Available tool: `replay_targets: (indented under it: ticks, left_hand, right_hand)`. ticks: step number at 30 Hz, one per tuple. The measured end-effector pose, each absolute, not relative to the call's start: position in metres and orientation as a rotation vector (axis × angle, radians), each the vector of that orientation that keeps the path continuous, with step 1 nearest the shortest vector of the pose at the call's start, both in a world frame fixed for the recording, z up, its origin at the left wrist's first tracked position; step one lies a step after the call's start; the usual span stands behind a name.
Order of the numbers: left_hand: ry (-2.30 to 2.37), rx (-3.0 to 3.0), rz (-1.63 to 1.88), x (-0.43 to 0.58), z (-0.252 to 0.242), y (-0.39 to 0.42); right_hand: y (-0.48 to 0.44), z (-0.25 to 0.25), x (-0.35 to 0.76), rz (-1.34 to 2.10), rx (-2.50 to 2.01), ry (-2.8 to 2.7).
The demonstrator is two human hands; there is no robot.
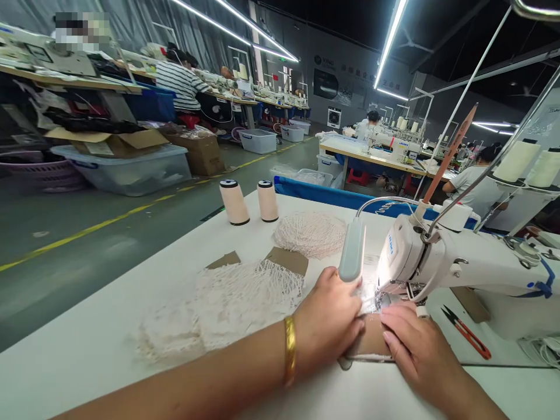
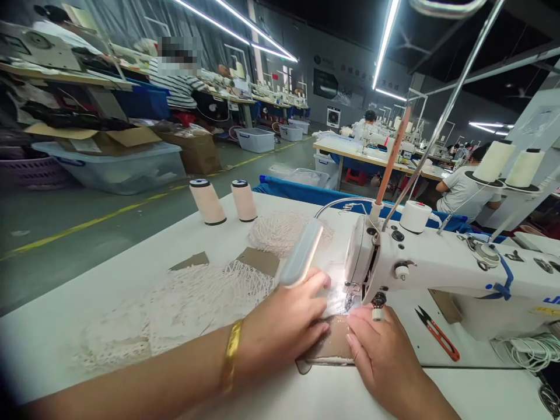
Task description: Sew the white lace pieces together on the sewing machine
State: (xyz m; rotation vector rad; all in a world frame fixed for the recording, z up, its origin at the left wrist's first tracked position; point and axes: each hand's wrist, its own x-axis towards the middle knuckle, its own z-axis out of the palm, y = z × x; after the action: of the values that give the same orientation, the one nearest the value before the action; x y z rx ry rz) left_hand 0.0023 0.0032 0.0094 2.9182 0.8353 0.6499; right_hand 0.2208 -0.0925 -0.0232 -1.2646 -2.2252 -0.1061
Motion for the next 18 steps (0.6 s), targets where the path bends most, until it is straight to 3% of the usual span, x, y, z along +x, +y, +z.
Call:
replay_targets:
  ticks: [6,18]
  left_hand:
    - [0.534,2.875,0.754,0.001,0.007,-0.009]
    - [0.423,2.879,0.847,0.006,-0.009,-0.013]
  right_hand:
    - [-0.092,-0.020,0.213,-0.024,-1.244,-2.262]
    - [-0.096,-0.019,0.218,0.001,-1.296,-2.275]
